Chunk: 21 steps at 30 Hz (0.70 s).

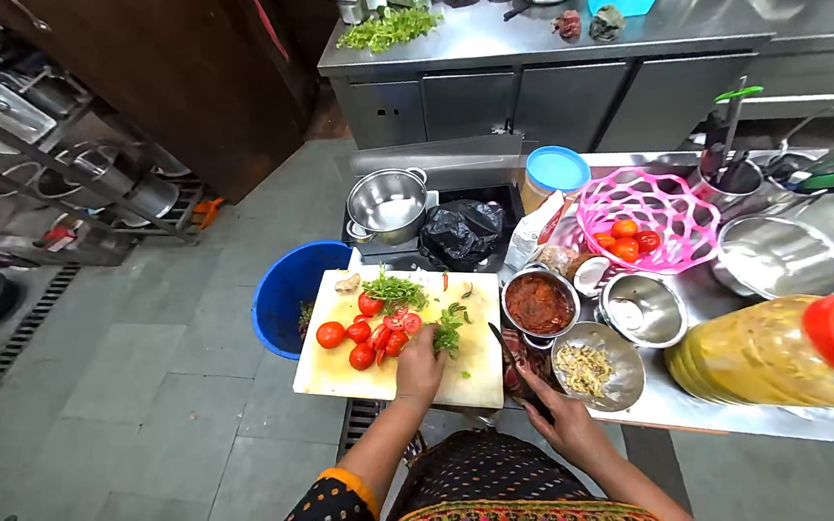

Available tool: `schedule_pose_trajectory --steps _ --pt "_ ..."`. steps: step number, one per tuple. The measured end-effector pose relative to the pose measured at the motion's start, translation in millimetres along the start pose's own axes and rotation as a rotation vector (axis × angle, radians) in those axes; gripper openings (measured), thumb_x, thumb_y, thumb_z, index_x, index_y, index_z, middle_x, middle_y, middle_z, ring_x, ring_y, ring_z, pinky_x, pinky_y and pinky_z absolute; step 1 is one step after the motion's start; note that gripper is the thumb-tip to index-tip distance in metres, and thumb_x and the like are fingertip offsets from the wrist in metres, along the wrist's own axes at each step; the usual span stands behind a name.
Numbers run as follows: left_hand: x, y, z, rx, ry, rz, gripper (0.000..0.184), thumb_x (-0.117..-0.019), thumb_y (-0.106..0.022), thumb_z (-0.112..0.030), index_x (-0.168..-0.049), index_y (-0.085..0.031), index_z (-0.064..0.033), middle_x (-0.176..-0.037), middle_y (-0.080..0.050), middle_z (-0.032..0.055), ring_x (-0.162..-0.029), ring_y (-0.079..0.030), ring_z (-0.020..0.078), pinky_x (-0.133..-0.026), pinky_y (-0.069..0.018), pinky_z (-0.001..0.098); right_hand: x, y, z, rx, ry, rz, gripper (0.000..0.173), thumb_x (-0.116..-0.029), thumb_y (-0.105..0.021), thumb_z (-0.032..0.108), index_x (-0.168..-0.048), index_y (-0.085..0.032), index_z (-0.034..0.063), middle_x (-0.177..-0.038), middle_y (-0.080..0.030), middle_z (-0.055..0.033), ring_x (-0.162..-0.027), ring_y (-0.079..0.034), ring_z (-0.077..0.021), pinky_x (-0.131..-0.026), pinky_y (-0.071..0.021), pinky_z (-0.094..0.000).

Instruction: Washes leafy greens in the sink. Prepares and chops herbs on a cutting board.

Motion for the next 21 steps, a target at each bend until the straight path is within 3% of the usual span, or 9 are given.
schedule_pose_trajectory --steps 2,4,6,8,12,14,18,21 --pt "-1 22 4 0.187 0.125 0.043 0.041 -0.0871 -0.08 -0.012 -0.125 -0.067 -0.0067 -0.111 -0.073 0.0151 -0.099 -0.073 0.0303 -0.089 -0.0591 0.0542 1 -4 0 -0.005 -0.016 0.034 0.055 -0.1038 -0.054 0.029 -0.158 -0.044 0.0205 -0.108 -0.075 -0.0062 -0.081 -0.073 -0.0155 -0.077 -0.0622 -0.0383" --pt "-8 32 12 0.324 0.25 0.219 0.039 -0.0824 -0.085 -0.01 -0.117 -0.069 -0.0053 -0.105 -0.075 0.0117 -0.096 -0.074 0.0246 -0.089 -0.0596 0.0494 1 -7 1 -0.018 -0.026 0.082 0.056 -0.1039 -0.054 0.028 -0.159 -0.042 0.0225 -0.098 -0.075 -0.0071 -0.075 -0.071 -0.0184 -0.073 -0.0616 -0.0413" --pt "-15 24 19 0.304 0.286 0.392 0.036 -0.0808 -0.087 -0.01 -0.113 -0.071 -0.0042 -0.101 -0.076 0.0119 -0.093 -0.074 0.0243 -0.088 -0.0596 0.0481 1 -12 1 -0.035 -0.035 0.111 0.057 -0.1038 -0.054 0.029 -0.159 -0.042 0.0243 -0.091 -0.074 -0.0073 -0.072 -0.07 -0.0198 -0.071 -0.061 -0.0436" --pt "-23 8 24 0.228 0.273 0.467 0.034 -0.0819 -0.086 -0.012 -0.113 -0.073 -0.0041 -0.105 -0.075 0.0144 -0.099 -0.073 0.0275 -0.093 -0.0572 0.0507 0 -15 3 -0.057 -0.053 0.136 0.057 -0.1046 -0.054 0.03 -0.16 -0.04 0.0264 -0.09 -0.073 -0.0068 -0.072 -0.07 -0.0196 -0.07 -0.0605 -0.0434" --pt "-31 -10 22 0.072 0.197 0.312 0.032 -0.0816 -0.086 -0.013 -0.111 -0.076 -0.0069 -0.115 -0.069 0.0176 -0.11 -0.066 0.0329 -0.099 -0.0532 0.0538 -7 -17 11 -0.068 -0.083 0.165 0.059 -0.1045 -0.055 0.03 -0.161 -0.037 0.0284 -0.093 -0.074 -0.0073 -0.075 -0.071 -0.0208 -0.074 -0.0611 -0.0446" --pt "-25 -10 18 -0.023 0.186 0.247 0.039 -0.0816 -0.087 -0.017 -0.115 -0.071 -0.0043 -0.12 -0.065 0.0203 -0.109 -0.066 0.0363 -0.095 -0.0551 0.0549 -10 -23 19 -0.058 -0.071 0.173 0.059 -0.1039 -0.055 0.029 -0.161 -0.038 0.0275 -0.092 -0.074 -0.007 -0.075 -0.071 -0.0211 -0.074 -0.061 -0.0447" --pt "-6 -12 15 -0.196 0.183 0.228 0.03 -0.0953 -0.073 -0.03 -0.113 -0.073 -0.0051 -0.115 -0.071 0.0167 -0.109 -0.069 0.0339 -0.096 -0.0549 0.0536 -19 -42 39 0.008 -0.051 0.241 0.058 -0.1051 -0.05 0.027 -0.161 -0.037 0.0253 -0.091 -0.074 -0.0083 -0.076 -0.072 -0.0237 -0.074 -0.061 -0.0463" --pt "13 -12 16 -0.134 0.125 0.167 0.025 -0.0979 -0.066 -0.022 -0.111 -0.076 -0.0037 -0.122 -0.07 0.0155 -0.115 -0.067 0.0316 -0.101 -0.0538 0.0518 -28 -55 50 0.045 -0.074 0.329 0.058 -0.1052 -0.047 0.024 -0.162 -0.034 0.0238 -0.092 -0.072 -0.0106 -0.078 -0.072 -0.0266 -0.075 -0.0604 -0.0463"
Point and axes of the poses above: each hand's wrist, its own x-axis away from the middle knuckle, its own y-axis out of the back of the hand, z = x × y, the point moved 1 cm from there along -x, towards the middle knuckle
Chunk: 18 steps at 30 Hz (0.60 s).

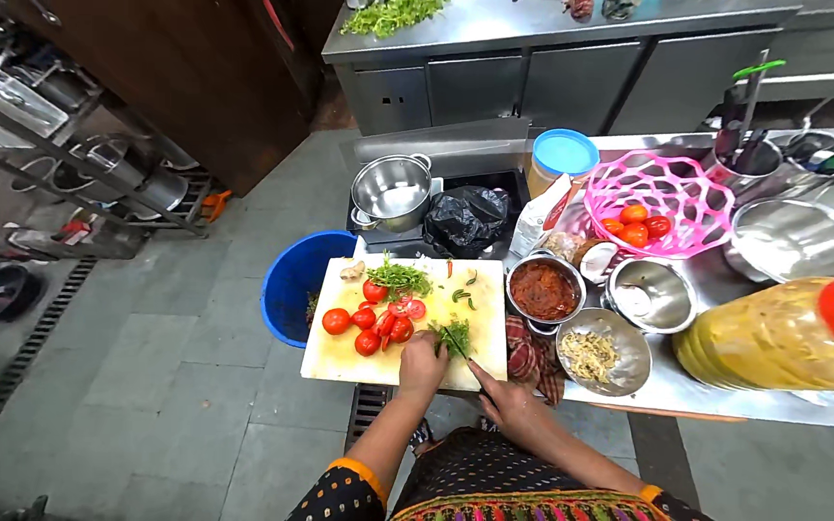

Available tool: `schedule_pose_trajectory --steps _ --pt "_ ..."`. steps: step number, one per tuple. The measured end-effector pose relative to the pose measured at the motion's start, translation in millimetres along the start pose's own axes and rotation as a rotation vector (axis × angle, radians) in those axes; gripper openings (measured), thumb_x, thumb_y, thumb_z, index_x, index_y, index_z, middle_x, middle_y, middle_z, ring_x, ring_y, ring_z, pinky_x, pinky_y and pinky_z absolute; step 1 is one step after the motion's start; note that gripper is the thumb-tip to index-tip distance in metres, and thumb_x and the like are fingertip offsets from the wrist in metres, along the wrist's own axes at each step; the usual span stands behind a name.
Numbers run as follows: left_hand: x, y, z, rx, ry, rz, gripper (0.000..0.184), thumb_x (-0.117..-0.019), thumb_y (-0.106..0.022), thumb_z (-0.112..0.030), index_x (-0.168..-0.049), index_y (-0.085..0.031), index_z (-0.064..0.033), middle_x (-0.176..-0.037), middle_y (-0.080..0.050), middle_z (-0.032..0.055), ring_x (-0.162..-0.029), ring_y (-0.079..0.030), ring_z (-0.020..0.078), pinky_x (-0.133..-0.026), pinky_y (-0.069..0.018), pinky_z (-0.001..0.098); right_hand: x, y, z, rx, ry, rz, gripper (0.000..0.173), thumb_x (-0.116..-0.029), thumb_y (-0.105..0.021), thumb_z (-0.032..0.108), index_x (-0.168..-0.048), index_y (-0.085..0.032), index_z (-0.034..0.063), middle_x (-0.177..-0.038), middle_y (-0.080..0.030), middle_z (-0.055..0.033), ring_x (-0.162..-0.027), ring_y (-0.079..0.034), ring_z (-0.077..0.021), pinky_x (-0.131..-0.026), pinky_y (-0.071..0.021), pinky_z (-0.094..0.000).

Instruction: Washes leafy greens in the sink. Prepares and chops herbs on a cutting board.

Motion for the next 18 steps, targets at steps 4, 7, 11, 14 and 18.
schedule_pose_trajectory --steps 4,7,11,14,18 --pt "12 1 -2 0.021 0.008 0.117 0.045 -0.0883 -0.077 -0.025 -0.126 -0.069 -0.0016 -0.144 -0.055 0.0166 -0.125 -0.06 0.0323 -0.104 -0.0521 0.0499 -12 -5 7 0.036 -0.066 0.109 0.059 -0.1072 -0.043 0.025 -0.164 -0.028 0.0269 -0.095 -0.071 -0.0136 -0.083 -0.072 -0.0314 -0.078 -0.0594 -0.0492" --pt "7 -1 -6 -0.092 0.013 0.179 0.039 -0.0921 -0.073 -0.019 -0.125 -0.068 0.0009 -0.142 -0.054 0.0187 -0.122 -0.061 0.0334 -0.104 -0.0529 0.0465 -23 -5 13 0.055 -0.123 0.172 0.059 -0.1076 -0.043 0.025 -0.164 -0.026 0.0278 -0.095 -0.071 -0.0151 -0.087 -0.072 -0.0341 -0.081 -0.0583 -0.0512" --pt "-3 -6 -6 -0.284 -0.033 0.156 0.022 -0.1 -0.063 -0.016 -0.112 -0.075 -0.0026 -0.124 -0.066 0.0153 -0.117 -0.064 0.0311 -0.101 -0.054 0.0447 -42 -5 19 0.063 -0.175 0.229 0.06 -0.1081 -0.042 0.024 -0.165 -0.023 0.0262 -0.099 -0.072 -0.0163 -0.095 -0.072 -0.0343 -0.087 -0.0577 -0.0508" --pt "-5 -6 -7 -0.336 -0.038 0.159 0.02 -0.1 -0.062 -0.015 -0.108 -0.076 -0.0037 -0.119 -0.068 0.0145 -0.118 -0.063 0.0324 -0.099 -0.0543 0.0455 -37 -5 19 0.065 -0.171 0.229 0.059 -0.1082 -0.042 0.024 -0.165 -0.024 0.0262 -0.098 -0.072 -0.0167 -0.094 -0.072 -0.0348 -0.087 -0.0575 -0.0508" --pt "-7 -8 -4 -0.316 -0.028 0.138 0.02 -0.0992 -0.062 -0.013 -0.109 -0.077 -0.0034 -0.119 -0.069 0.0156 -0.119 -0.063 0.0334 -0.101 -0.0531 0.0477 1 -14 4 0.059 -0.098 0.197 0.058 -0.1073 -0.042 0.022 -0.164 -0.028 0.0255 -0.093 -0.071 -0.0165 -0.082 -0.072 -0.0351 -0.077 -0.0588 -0.0524"
Point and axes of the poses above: each hand's wrist, its own x-axis away from the middle knuckle, its own y-axis out of the back of the hand, z = x × y, the point moved 1 cm from there along -x, towards the middle knuckle
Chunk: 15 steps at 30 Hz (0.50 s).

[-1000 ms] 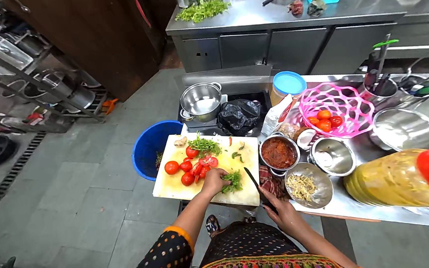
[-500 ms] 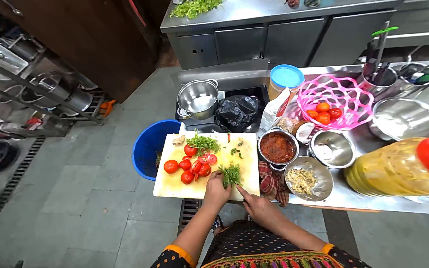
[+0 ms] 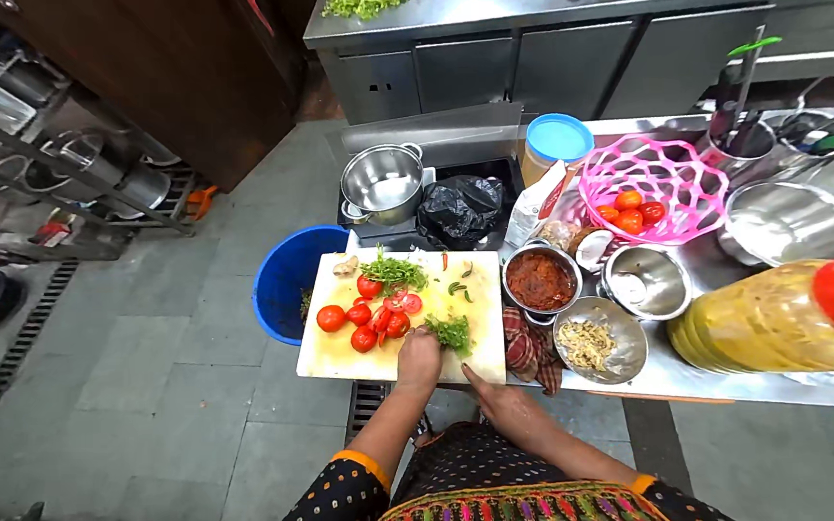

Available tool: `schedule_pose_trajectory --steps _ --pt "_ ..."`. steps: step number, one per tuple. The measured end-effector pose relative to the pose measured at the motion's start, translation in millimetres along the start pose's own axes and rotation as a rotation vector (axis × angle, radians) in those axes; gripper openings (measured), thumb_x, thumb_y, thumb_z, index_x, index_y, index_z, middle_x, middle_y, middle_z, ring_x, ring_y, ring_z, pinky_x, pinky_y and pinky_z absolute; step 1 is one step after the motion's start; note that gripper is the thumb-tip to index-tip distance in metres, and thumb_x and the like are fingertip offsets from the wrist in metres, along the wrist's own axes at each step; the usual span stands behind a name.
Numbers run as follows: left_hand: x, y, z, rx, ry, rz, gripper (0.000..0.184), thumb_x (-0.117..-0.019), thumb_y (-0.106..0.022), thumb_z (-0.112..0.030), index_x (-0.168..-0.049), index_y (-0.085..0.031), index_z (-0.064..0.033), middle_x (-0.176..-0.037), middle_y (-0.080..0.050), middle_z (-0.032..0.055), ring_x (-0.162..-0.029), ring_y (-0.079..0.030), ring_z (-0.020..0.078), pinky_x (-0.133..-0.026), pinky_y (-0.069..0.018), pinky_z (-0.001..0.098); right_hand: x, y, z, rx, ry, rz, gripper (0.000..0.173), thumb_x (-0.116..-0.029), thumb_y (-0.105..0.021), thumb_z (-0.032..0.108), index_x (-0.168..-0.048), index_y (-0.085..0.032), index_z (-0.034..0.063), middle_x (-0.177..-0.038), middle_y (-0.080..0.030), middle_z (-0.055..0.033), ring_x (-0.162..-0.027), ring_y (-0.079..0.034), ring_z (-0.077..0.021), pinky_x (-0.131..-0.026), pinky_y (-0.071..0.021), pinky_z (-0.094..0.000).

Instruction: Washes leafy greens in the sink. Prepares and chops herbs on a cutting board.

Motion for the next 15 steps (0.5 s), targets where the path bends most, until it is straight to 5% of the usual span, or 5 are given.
schedule_pose_trajectory --steps 3,9,15 --pt "0 -6 13 0.116 -0.024 -0.097 0.019 -0.0978 -0.064 -0.012 -0.109 -0.078 -0.0052 -0.111 -0.071 0.0149 -0.113 -0.066 0.032 -0.101 -0.0529 0.0481 17 -6 -13 0.03 0.037 0.0 0.058 -0.1078 -0.041 0.023 -0.164 -0.027 0.0259 -0.093 -0.07 -0.0173 -0.078 -0.071 -0.0355 -0.072 -0.0587 -0.0521" --pt "2 0 23 0.566 -0.085 -0.389 0.012 -0.0895 -0.076 -0.002 -0.101 -0.079 -0.0016 -0.106 -0.073 0.0156 -0.099 -0.071 0.0288 -0.092 -0.0576 0.0501 31 9 -29 -0.111 0.178 -0.402 0.052 -0.1057 -0.051 0.026 -0.157 -0.044 0.0203 -0.095 -0.075 -0.0089 -0.074 -0.072 -0.0227 -0.07 -0.0621 -0.0441" --pt "-8 -13 -17 0.296 -0.233 -0.308 0.021 -0.0971 -0.068 -0.011 -0.115 -0.077 -0.0038 -0.117 -0.069 0.0163 -0.114 -0.063 0.0355 -0.101 -0.0527 0.0497 39 22 -53 -0.157 0.063 -0.538 0.057 -0.102 -0.057 0.027 -0.157 -0.045 0.0194 -0.089 -0.074 -0.0084 -0.069 -0.07 -0.0196 -0.069 -0.0615 -0.0411"
Point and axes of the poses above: each hand's wrist, its own x-axis away from the middle knuckle, its own y-axis out of the back of the hand, z = x × y, the point moved 1 cm from there along -x, towards the middle knuckle
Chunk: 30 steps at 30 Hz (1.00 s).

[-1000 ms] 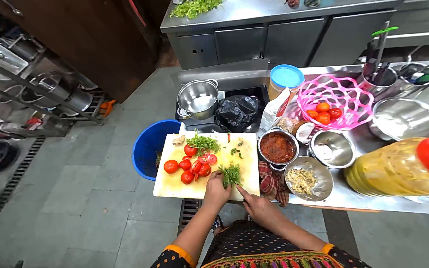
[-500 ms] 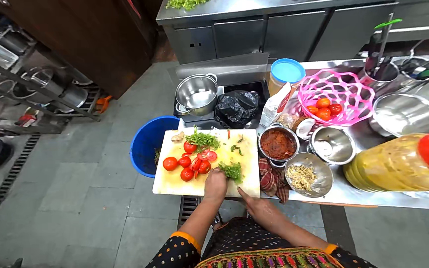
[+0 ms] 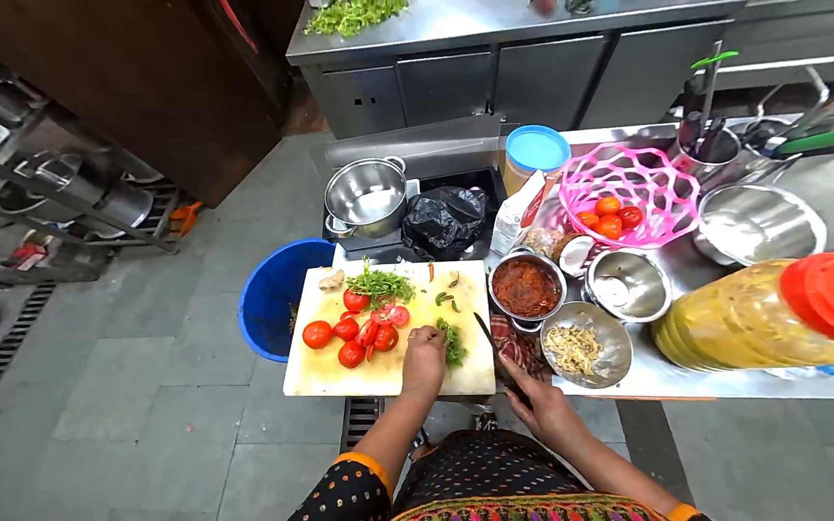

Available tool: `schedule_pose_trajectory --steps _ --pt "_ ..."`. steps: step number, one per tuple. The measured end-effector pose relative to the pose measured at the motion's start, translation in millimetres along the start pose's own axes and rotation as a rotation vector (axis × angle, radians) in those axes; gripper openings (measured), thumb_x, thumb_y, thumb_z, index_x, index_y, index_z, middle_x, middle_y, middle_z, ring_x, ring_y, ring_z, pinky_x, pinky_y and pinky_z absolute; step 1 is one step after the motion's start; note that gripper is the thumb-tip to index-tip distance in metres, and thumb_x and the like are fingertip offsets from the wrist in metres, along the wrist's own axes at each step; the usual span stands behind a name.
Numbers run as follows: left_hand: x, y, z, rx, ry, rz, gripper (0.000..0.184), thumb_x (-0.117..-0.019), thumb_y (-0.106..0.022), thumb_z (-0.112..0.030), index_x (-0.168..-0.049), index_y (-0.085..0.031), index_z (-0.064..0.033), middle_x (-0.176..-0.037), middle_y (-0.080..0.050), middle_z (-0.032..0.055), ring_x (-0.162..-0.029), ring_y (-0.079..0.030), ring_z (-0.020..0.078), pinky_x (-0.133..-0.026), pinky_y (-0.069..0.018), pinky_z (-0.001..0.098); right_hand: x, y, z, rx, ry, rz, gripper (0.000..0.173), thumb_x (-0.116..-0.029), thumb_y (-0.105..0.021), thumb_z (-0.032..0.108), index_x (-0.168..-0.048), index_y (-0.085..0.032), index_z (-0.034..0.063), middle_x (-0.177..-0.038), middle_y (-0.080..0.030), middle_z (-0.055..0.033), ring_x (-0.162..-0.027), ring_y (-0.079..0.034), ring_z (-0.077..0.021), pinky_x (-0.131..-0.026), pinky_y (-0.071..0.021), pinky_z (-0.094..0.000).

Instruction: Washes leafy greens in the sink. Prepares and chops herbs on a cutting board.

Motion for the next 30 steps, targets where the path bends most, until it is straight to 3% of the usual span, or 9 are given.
schedule_pose_trajectory --steps 3,5,8,11,15,19,23,26,30 --pt "9 -15 -5 -0.183 -0.039 0.055 0.043 -0.1016 -0.062 -0.038 -0.123 -0.071 -0.0027 -0.133 -0.061 0.0183 -0.124 -0.056 0.0387 -0.104 -0.0497 0.0506 0 3 -4 0.01 -0.028 0.005 0.057 -0.1028 -0.056 0.029 -0.158 -0.044 0.0201 -0.092 -0.075 -0.0088 -0.072 -0.071 -0.0198 -0.071 -0.0619 -0.0415" --pt "18 -19 -4 -0.271 -0.063 0.085 0.069 -0.0948 -0.064 -0.057 -0.134 -0.064 -0.0012 -0.143 -0.054 0.0207 -0.13 -0.053 0.0406 -0.105 -0.0494 0.05 2 1 -7 0.015 -0.024 -0.009 0.056 -0.1027 -0.056 0.03 -0.157 -0.045 0.0201 -0.092 -0.075 -0.0084 -0.072 -0.071 -0.0193 -0.07 -0.0621 -0.0411" --pt "18 -22 -1 -0.298 -0.075 0.158 0.053 -0.0972 -0.07 -0.028 -0.14 -0.059 0.0009 -0.146 -0.051 0.0213 -0.13 -0.053 0.0401 -0.103 -0.0513 0.0457 3 -2 -9 0.013 -0.021 0.015 0.056 -0.103 -0.055 0.028 -0.157 -0.044 0.0202 -0.094 -0.075 -0.0083 -0.075 -0.072 -0.0193 -0.073 -0.062 -0.0407" --pt "5 -12 0 -0.2 -0.065 0.219 0.033 -0.0966 -0.06 0.002 -0.128 -0.068 -0.0014 -0.129 -0.063 0.0163 -0.122 -0.059 0.0337 -0.105 -0.0511 0.0434 1 0 -6 0.015 -0.042 0.06 0.056 -0.1036 -0.055 0.028 -0.158 -0.043 0.0221 -0.1 -0.075 -0.0089 -0.08 -0.073 -0.0214 -0.078 -0.0619 -0.0425" --pt "-19 21 5 0.109 0.182 0.412 0.018 -0.0903 -0.075 -0.01 -0.107 -0.077 -0.0049 -0.107 -0.074 0.0157 -0.105 -0.07 0.0312 -0.097 -0.0536 0.0528 -5 0 -6 0.001 -0.036 0.077 0.058 -0.1029 -0.054 0.028 -0.159 -0.042 0.0227 -0.094 -0.074 -0.0093 -0.074 -0.071 -0.0218 -0.073 -0.061 -0.0433" --pt "-29 29 7 0.105 0.314 0.398 0.03 -0.0818 -0.086 -0.019 -0.105 -0.075 -0.0044 -0.1 -0.073 0.0166 -0.098 -0.07 0.0328 -0.093 -0.0551 0.0551 -11 -8 2 -0.004 -0.008 0.125 0.059 -0.1026 -0.055 0.028 -0.16 -0.04 0.0249 -0.087 -0.074 -0.007 -0.071 -0.07 -0.0208 -0.071 -0.0608 -0.044" --pt "-27 22 -9 -0.129 0.249 0.359 0.015 -0.0913 -0.075 -0.015 -0.102 -0.077 -0.0043 -0.114 -0.069 0.0159 -0.112 -0.066 0.0332 -0.097 -0.0549 0.0507 -17 -12 16 0.028 -0.037 0.257 0.06 -0.1045 -0.051 0.028 -0.162 -0.035 0.0276 -0.094 -0.074 -0.0084 -0.081 -0.072 -0.0237 -0.078 -0.0605 -0.0457" --pt "-7 13 -21 -0.266 0.099 0.32 0.018 -0.0938 -0.062 0.002 -0.105 -0.076 -0.0009 -0.119 -0.065 0.0179 -0.119 -0.059 0.0364 -0.095 -0.0555 0.0485 -18 -18 21 0.082 -0.036 0.275 0.058 -0.1047 -0.049 0.026 -0.162 -0.036 0.0271 -0.092 -0.074 -0.0092 -0.08 -0.073 -0.026 -0.077 -0.0604 -0.0473" --pt "13 -2 -34 -0.407 0.058 0.436 0.03 -0.095 -0.058 0.005 -0.123 -0.066 0.0063 -0.14 -0.051 0.022 -0.128 -0.054 0.0392 -0.094 -0.0574 0.0451 -17 -26 29 0.18 -0.069 0.343 0.058 -0.1058 -0.043 0.025 -0.162 -0.033 0.0264 -0.095 -0.073 -0.0124 -0.082 -0.073 -0.0307 -0.077 -0.0602 -0.0495"
Point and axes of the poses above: each hand's wrist, its own x-axis away from the middle knuckle, its own y-axis out of the back of the hand, z = x × y, the point moved 1 cm from there along -x, towards the middle knuckle
